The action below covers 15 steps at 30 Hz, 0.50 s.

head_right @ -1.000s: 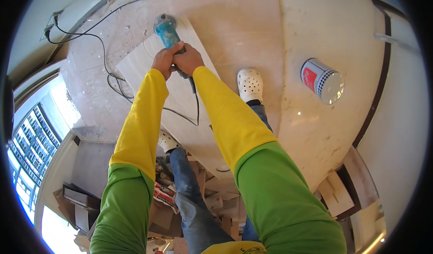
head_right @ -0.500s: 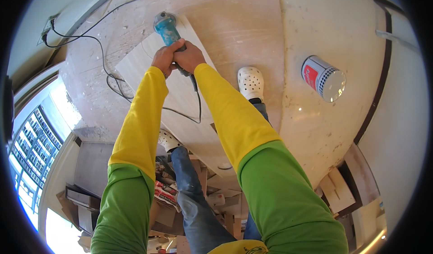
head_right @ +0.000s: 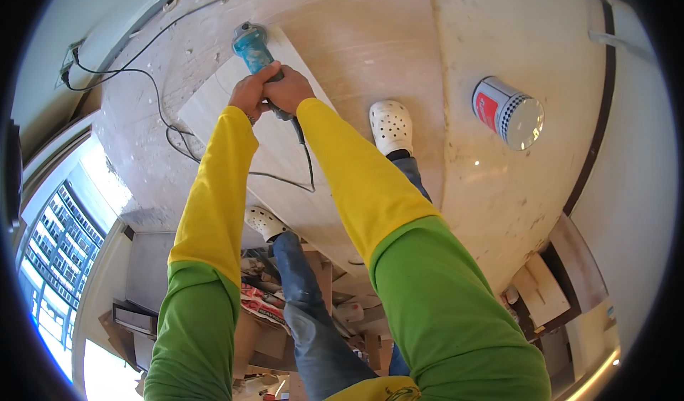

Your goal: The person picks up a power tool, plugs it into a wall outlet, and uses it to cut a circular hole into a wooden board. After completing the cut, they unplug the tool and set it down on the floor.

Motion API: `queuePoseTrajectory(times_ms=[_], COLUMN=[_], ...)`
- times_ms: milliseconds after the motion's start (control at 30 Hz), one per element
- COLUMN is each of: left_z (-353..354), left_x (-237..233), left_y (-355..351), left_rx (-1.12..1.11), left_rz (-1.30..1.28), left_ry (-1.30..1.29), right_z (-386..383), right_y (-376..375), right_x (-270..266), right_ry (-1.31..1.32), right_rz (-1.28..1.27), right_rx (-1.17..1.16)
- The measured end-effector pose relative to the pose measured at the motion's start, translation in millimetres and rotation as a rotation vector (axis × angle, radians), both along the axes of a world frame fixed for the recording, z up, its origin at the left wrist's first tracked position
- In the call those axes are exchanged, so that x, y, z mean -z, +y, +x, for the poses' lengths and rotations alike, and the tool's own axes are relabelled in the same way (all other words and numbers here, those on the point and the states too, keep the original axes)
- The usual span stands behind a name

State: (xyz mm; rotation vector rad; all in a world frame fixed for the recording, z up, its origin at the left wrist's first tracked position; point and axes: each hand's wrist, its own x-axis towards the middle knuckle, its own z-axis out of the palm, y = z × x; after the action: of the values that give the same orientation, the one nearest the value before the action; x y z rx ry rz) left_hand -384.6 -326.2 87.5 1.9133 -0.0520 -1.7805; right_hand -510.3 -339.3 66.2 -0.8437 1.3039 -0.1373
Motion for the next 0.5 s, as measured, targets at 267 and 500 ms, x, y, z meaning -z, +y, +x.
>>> queuePoseTrajectory(times_ms=[267, 500], left_z=[-1.9, -13.7], left_x=[7.5, 9.0], left_y=[1.1, 8.0], left_rx=[0.03, 0.016], left_rz=[0.026, 0.046], left_ry=[0.031, -0.025], right_z=[-6.0, -16.1], right_y=[4.6, 13.1], right_x=[2.1, 6.4], right_ry=[-0.039, -0.03], right_rz=[0.009, -0.005], right_rx=[0.02, 0.027])
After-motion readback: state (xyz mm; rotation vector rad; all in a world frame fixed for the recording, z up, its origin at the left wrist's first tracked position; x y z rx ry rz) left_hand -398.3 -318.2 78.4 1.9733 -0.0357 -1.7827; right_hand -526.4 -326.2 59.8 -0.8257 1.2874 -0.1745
